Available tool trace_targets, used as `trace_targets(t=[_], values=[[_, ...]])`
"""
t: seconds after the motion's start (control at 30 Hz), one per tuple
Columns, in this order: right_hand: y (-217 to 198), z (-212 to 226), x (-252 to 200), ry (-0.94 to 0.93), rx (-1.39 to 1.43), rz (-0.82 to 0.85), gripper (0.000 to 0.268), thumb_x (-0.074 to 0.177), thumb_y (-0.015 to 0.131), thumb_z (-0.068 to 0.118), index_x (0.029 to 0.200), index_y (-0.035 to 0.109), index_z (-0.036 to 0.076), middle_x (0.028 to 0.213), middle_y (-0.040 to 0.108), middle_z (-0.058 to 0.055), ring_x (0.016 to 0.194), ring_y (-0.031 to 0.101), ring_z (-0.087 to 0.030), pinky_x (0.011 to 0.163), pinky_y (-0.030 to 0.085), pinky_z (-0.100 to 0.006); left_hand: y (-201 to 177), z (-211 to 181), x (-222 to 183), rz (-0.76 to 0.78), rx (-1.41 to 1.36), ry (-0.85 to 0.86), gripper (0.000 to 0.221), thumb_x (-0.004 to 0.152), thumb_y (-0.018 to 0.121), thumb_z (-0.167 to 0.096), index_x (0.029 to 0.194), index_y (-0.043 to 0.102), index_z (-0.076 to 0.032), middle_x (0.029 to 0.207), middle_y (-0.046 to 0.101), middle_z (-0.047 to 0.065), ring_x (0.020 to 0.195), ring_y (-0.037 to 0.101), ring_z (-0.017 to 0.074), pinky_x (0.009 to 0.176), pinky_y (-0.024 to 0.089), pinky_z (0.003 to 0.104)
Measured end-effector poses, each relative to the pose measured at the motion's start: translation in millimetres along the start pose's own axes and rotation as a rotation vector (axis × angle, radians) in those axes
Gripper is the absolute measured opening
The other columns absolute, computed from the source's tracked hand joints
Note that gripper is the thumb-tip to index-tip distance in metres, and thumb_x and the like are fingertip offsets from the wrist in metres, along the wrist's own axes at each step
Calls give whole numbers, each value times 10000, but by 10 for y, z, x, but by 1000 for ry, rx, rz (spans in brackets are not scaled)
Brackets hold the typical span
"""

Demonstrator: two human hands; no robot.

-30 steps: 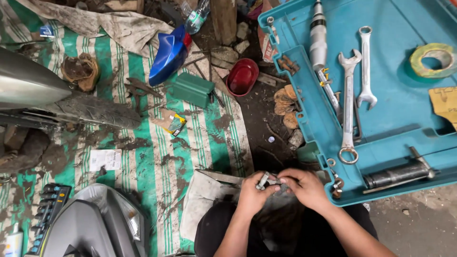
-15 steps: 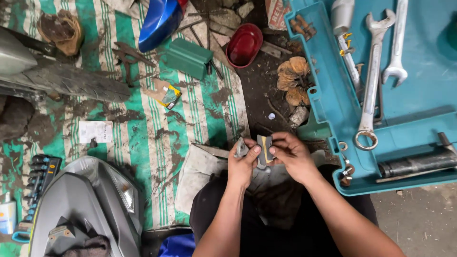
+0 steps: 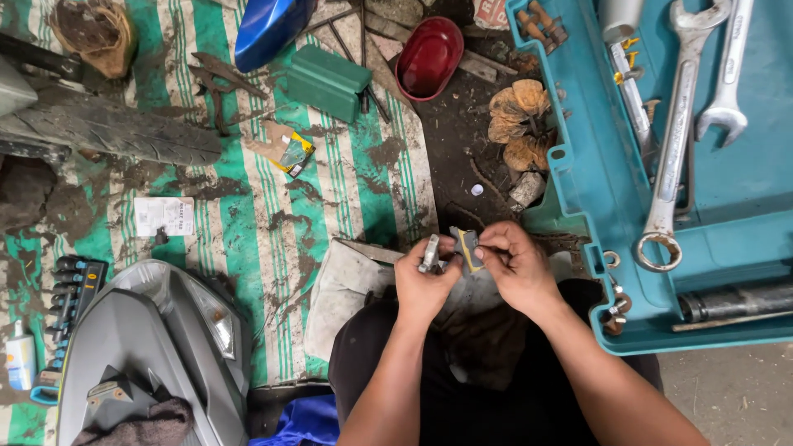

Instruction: Cleaning a small engine part with sandpaper and organizing tools during a motorcycle repair

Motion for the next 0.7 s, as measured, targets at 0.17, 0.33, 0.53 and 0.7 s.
trace_targets(t=[0.17, 0.33, 0.53, 0.7], values=[[-2, 89, -18, 77, 51, -82, 328, 914, 856, 42, 1223, 777, 121, 988, 873, -80, 782, 780, -143, 702, 683, -311, 61, -255, 17, 25, 132, 128, 470, 584, 1086, -92, 1002, 870, -92, 828, 827, 70, 741, 817, 156, 485, 563, 209], [-50, -246, 102, 87, 172, -63, 384, 943, 785, -3, 1303, 694, 93, 980, 828, -64, 781, 701, -103, 691, 662, -265, 86, 112, 15, 62, -113, -167, 298, 838, 943, 13, 1112, 830, -18, 896, 843, 85, 576, 665, 85, 480, 526, 214], [85, 199, 117, 73, 325, -23, 578, 978, 613, -137, 1510, 494, 57, 1071, 639, -124, 740, 630, -187, 514, 669, -290, 23, 445, 17, 37, -135, -204, 225, 889, 931, -6, 1051, 777, -5, 874, 808, 87, 661, 663, 96, 590, 529, 250], [243, -159, 209, 146, 357, 70, 551, 1022, 667, -24, 1554, 629, 111, 1218, 707, -109, 873, 669, -163, 684, 731, -320, 9, 93, 16, -18, 215, -58, 168, 812, 990, -97, 885, 846, -142, 782, 822, 44, 715, 747, 149, 680, 567, 281]])
Point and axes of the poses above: each hand's wrist, its own x-axis towards the middle knuckle, its own y-axis out of the palm, z = x × y, the point moved 7 cm from there along x, towards the middle knuckle
